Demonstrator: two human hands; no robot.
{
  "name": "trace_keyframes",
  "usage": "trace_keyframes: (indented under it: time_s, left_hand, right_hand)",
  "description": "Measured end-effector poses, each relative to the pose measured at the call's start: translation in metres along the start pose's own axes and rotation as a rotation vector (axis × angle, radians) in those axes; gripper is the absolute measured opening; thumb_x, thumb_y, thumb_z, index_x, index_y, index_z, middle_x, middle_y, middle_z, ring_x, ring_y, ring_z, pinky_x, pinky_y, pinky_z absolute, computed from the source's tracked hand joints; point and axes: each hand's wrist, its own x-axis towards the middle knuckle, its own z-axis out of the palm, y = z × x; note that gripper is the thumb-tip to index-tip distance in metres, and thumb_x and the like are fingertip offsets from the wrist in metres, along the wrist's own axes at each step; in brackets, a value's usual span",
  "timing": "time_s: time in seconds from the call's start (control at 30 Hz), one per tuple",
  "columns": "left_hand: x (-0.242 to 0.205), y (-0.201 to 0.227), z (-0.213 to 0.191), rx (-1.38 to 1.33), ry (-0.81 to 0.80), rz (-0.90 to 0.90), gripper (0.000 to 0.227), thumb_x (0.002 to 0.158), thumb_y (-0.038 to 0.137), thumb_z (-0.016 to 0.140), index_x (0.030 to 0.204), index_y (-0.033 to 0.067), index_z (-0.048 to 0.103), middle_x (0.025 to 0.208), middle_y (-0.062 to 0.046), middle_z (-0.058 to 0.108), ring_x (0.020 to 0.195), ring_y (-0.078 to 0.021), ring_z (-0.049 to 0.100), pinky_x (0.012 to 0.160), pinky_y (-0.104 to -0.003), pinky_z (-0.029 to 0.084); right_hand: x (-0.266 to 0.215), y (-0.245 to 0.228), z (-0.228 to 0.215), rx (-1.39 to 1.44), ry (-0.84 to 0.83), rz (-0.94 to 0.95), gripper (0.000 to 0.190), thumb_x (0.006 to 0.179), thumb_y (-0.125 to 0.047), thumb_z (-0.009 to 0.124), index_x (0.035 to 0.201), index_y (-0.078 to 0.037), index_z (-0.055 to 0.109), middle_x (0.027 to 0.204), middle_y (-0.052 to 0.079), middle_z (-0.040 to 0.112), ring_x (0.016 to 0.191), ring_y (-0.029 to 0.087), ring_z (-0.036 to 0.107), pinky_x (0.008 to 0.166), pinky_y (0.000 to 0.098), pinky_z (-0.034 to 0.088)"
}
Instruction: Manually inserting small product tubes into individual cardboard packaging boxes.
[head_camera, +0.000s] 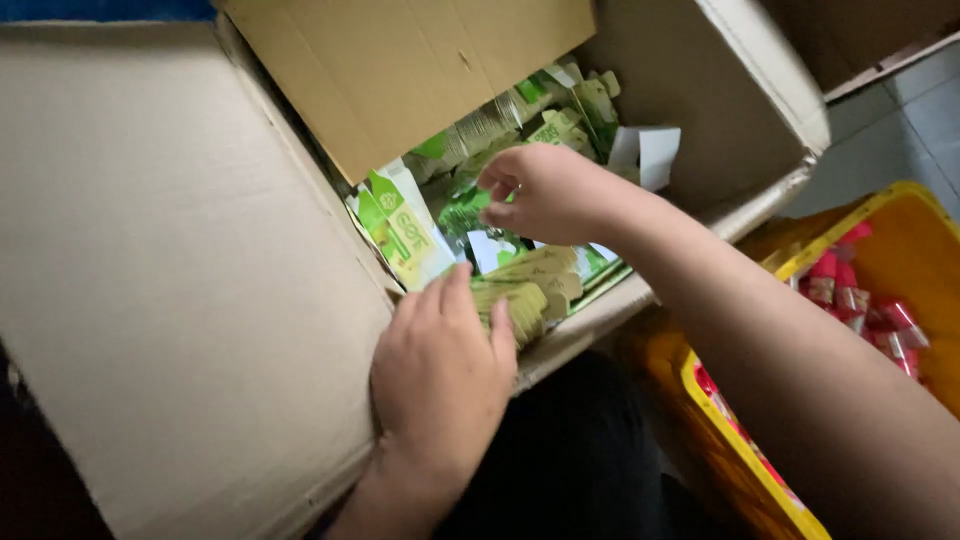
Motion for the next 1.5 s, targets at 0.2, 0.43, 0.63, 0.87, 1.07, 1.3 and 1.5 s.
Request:
trace_keyframes:
  time_s: [0.2,0.43,0.63,0.87,1.07,1.3,1.5]
  left_hand:
    - [0.004,-0.004,0.009,0.081,-0.057,0.036,0.039,0.083,0.027,0.073,0.113,0.0024,0.069,0.1,-0.011,0.072,0.091,-0.0279,0.066,0.079,-0.04,0.052]
    - [0.008,-0.007,0.015,0.127,-0.196,0.009,0.032,0.088,0.027,0.067,0.111,0.0049,0.07,0.099,-0.008,0.073,0.089,-0.0249,0.066,0.081,-0.041,0.051]
    - [0.006,-0.011,0.023,0.087,-0.03,0.074,0.03,0.086,0.023,0.068,0.11,0.0051,0.071,0.106,-0.008,0.073,0.091,-0.0246,0.066,0.079,-0.041,0.05]
    - [0.007,-0.009,0.023,0.079,-0.072,0.053,0.031,0.084,0.023,0.068,0.11,0.0066,0.07,0.106,-0.005,0.072,0.091,-0.0231,0.066,0.081,-0.04,0.05]
    - [0.006,-0.009,0.022,0.077,-0.099,0.059,0.031,0.085,0.024,0.068,0.11,0.0068,0.07,0.106,-0.006,0.073,0.093,-0.0222,0.067,0.083,-0.04,0.05]
    - [0.007,-0.007,0.021,0.115,-0.047,0.068,0.029,0.083,0.022,0.07,0.108,0.0078,0.073,0.102,-0.005,0.073,0.091,-0.0229,0.066,0.079,-0.039,0.051]
    - [0.007,-0.006,0.021,0.138,0.003,0.084,0.026,0.082,0.022,0.068,0.105,0.0114,0.07,0.102,-0.004,0.071,0.089,-0.0261,0.065,0.078,-0.041,0.051]
  right_hand:
    - [0.062,-0.005,0.027,-0.077,-0.169,0.033,0.063,0.085,-0.036,0.077,0.132,0.003,0.062,0.116,0.02,0.073,0.103,0.034,0.073,0.09,0.0429,0.061]
    - [0.099,-0.018,0.066,0.019,-0.286,0.104,0.063,0.075,-0.047,0.085,0.1,0.008,0.069,0.086,0.015,0.075,0.076,0.028,0.072,0.069,0.0388,0.061]
    - [0.108,-0.01,0.082,-0.059,-0.284,0.206,0.071,0.07,-0.059,0.089,0.111,-0.006,0.065,0.102,0.011,0.073,0.116,0.036,0.058,0.102,0.0578,0.042]
    - [0.102,-0.014,0.094,-0.107,-0.222,0.159,0.095,0.059,-0.057,0.094,0.126,-0.002,0.053,0.107,0.018,0.073,0.127,0.043,0.048,0.109,0.0594,0.032]
    - [0.104,-0.01,0.1,-0.043,-0.166,0.133,0.1,0.055,-0.052,0.099,0.123,0.003,0.05,0.105,0.019,0.072,0.118,0.041,0.054,0.103,0.0596,0.035]
    - [0.094,-0.009,0.086,-0.11,-0.258,0.002,0.083,0.056,-0.049,0.098,0.114,-0.004,0.058,0.087,0.009,0.074,0.103,0.034,0.064,0.106,0.057,0.034]
    - [0.084,-0.008,0.083,-0.112,-0.131,-0.07,0.07,0.062,-0.045,0.094,0.103,0.0,0.061,0.083,0.012,0.075,0.077,0.036,0.073,0.08,0.046,0.058]
